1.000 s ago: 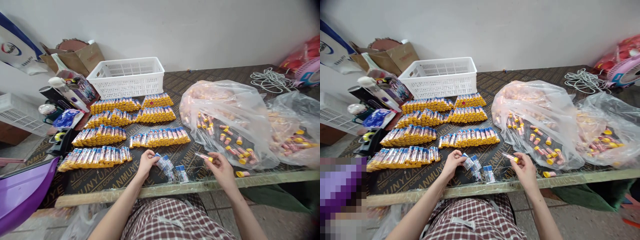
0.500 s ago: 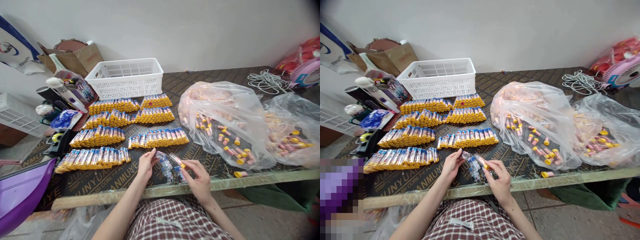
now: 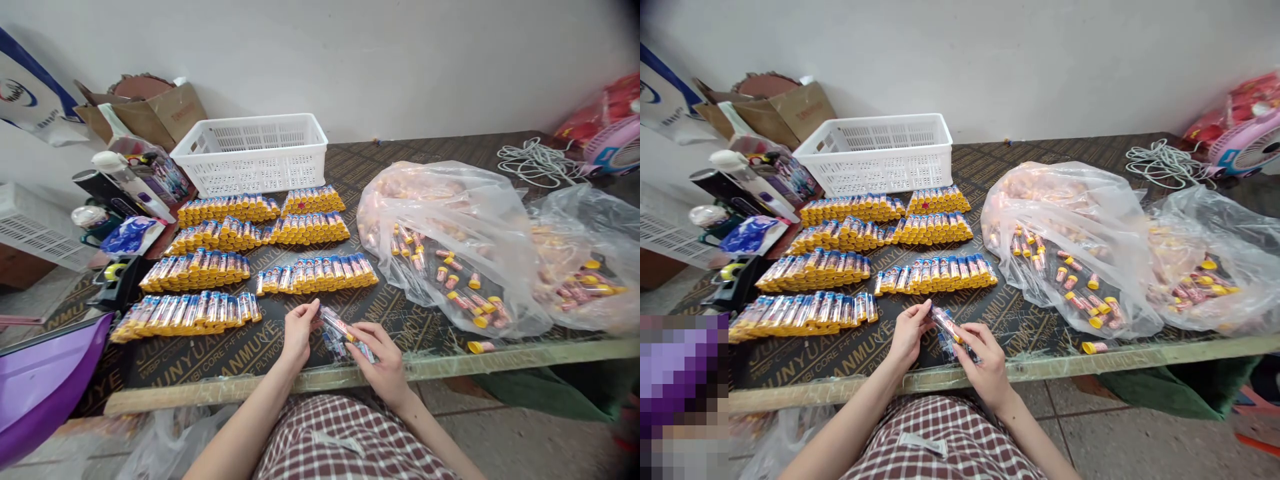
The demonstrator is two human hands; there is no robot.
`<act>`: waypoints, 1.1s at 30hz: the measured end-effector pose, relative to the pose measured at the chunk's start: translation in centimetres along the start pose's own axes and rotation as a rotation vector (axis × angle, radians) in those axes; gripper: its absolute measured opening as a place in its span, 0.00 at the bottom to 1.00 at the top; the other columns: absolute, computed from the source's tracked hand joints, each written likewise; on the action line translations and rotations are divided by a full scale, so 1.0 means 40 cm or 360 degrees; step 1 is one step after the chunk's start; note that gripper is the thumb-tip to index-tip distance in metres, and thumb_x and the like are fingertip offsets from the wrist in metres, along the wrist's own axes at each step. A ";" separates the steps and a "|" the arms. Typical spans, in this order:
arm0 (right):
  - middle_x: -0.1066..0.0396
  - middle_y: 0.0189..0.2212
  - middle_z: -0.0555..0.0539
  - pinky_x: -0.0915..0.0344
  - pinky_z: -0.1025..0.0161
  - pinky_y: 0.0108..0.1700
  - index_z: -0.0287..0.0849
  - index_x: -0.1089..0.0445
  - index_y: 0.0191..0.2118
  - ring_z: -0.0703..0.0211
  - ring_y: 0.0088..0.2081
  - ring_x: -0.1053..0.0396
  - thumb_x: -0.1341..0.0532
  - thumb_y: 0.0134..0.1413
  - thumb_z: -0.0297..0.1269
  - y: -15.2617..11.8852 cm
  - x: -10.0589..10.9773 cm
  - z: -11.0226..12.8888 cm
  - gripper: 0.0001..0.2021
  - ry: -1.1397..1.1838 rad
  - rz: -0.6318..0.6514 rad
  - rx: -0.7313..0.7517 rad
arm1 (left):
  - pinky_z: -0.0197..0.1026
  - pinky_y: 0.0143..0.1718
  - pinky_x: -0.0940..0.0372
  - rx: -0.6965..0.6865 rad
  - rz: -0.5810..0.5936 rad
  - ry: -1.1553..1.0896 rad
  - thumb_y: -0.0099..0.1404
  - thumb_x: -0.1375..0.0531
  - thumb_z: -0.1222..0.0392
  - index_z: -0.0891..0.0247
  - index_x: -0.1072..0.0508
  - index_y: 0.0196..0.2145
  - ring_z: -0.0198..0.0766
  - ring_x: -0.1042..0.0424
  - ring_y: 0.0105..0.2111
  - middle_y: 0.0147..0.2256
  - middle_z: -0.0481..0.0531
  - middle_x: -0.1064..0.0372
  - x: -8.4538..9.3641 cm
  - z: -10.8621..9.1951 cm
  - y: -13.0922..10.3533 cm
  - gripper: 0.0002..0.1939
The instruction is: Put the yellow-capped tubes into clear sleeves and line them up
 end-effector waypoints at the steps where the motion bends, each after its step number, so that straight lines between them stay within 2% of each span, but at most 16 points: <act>1: 0.33 0.43 0.44 0.32 0.57 0.47 0.51 0.32 0.51 0.55 0.45 0.32 0.44 0.56 0.27 0.000 -0.002 -0.002 0.19 0.0020 0.0037 -0.0017 | 0.33 0.26 0.35 0.0018 0.0076 -0.0005 0.44 0.30 0.49 0.67 0.28 0.24 0.29 0.34 0.23 0.23 0.46 0.32 -0.007 0.000 -0.008 0.19; 3: 0.33 0.42 0.44 0.32 0.57 0.47 0.50 0.32 0.51 0.56 0.44 0.32 0.46 0.57 0.27 0.000 -0.005 -0.007 0.18 0.0051 0.0101 -0.0030 | 0.34 0.28 0.34 0.0069 0.0217 -0.0043 0.45 0.31 0.51 0.66 0.28 0.29 0.30 0.32 0.24 0.25 0.47 0.30 -0.019 -0.002 -0.023 0.19; 6: 0.34 0.40 0.45 0.31 0.58 0.45 0.51 0.33 0.52 0.57 0.42 0.32 0.47 0.55 0.25 0.002 -0.004 -0.017 0.21 0.0003 0.0107 -0.0032 | 0.34 0.29 0.34 0.0165 0.0332 -0.0046 0.44 0.29 0.54 0.64 0.28 0.37 0.31 0.30 0.24 0.27 0.48 0.28 -0.029 -0.011 -0.040 0.23; 8: 0.36 0.44 0.45 0.33 0.54 0.48 0.52 0.38 0.56 0.54 0.45 0.34 0.45 0.51 0.24 0.006 -0.001 -0.022 0.26 -0.0049 0.0066 -0.0043 | 0.34 0.28 0.34 0.0244 0.0456 0.0038 0.44 0.29 0.54 0.66 0.27 0.37 0.31 0.30 0.24 0.28 0.50 0.28 -0.034 -0.015 -0.049 0.22; 11: 0.46 0.56 0.43 0.39 0.47 0.55 0.52 0.49 0.61 0.48 0.55 0.41 0.43 0.43 0.24 0.015 0.004 -0.025 0.37 0.0000 0.0081 -0.0034 | 0.35 0.28 0.35 0.0325 0.0696 0.0188 0.47 0.31 0.53 0.70 0.25 0.31 0.33 0.30 0.25 0.28 0.54 0.27 -0.041 -0.015 -0.063 0.18; 14: 0.55 0.62 0.44 0.40 0.47 0.57 0.51 0.55 0.63 0.47 0.59 0.44 0.44 0.38 0.23 0.021 0.006 -0.026 0.43 0.0235 0.0241 -0.0031 | 0.36 0.29 0.35 0.0358 0.0819 0.0252 0.48 0.31 0.52 0.70 0.24 0.30 0.33 0.30 0.25 0.28 0.55 0.27 -0.045 -0.011 -0.073 0.18; 16: 0.53 0.62 0.43 0.41 0.49 0.58 0.50 0.55 0.63 0.48 0.59 0.43 0.45 0.37 0.22 0.020 0.006 -0.029 0.43 0.0380 0.0361 -0.0056 | 0.36 0.29 0.35 0.0395 0.0876 0.0281 0.47 0.31 0.53 0.70 0.23 0.32 0.34 0.29 0.25 0.28 0.55 0.27 -0.048 -0.007 -0.079 0.18; 18: 0.48 0.61 0.43 0.42 0.49 0.59 0.49 0.54 0.63 0.49 0.59 0.43 0.45 0.36 0.22 0.016 0.004 -0.033 0.43 0.0453 0.0436 -0.0077 | 0.35 0.29 0.35 0.0432 0.0911 0.0298 0.47 0.31 0.52 0.70 0.23 0.33 0.34 0.29 0.25 0.28 0.55 0.27 -0.049 -0.004 -0.082 0.20; 21: 0.43 0.59 0.43 0.43 0.49 0.60 0.48 0.53 0.62 0.49 0.59 0.42 0.45 0.36 0.22 0.011 0.002 -0.037 0.42 0.0512 0.0437 -0.0079 | 0.35 0.29 0.36 0.0438 0.0918 0.0283 0.47 0.31 0.52 0.69 0.23 0.34 0.34 0.29 0.25 0.28 0.55 0.27 -0.050 -0.004 -0.085 0.20; 33: 0.41 0.57 0.42 0.41 0.50 0.59 0.47 0.52 0.62 0.49 0.57 0.39 0.45 0.36 0.23 0.015 -0.001 -0.027 0.41 0.0582 0.0338 -0.0062 | 0.35 0.29 0.36 0.0436 0.0884 0.0247 0.47 0.31 0.51 0.70 0.24 0.34 0.34 0.30 0.25 0.28 0.54 0.28 -0.047 0.002 -0.086 0.20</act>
Point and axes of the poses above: each hand's wrist, its own y-axis towards the middle knuckle, its own x-axis out of the back of the hand, z = x × y, the point moved 2 cm from there along y, towards the middle knuckle
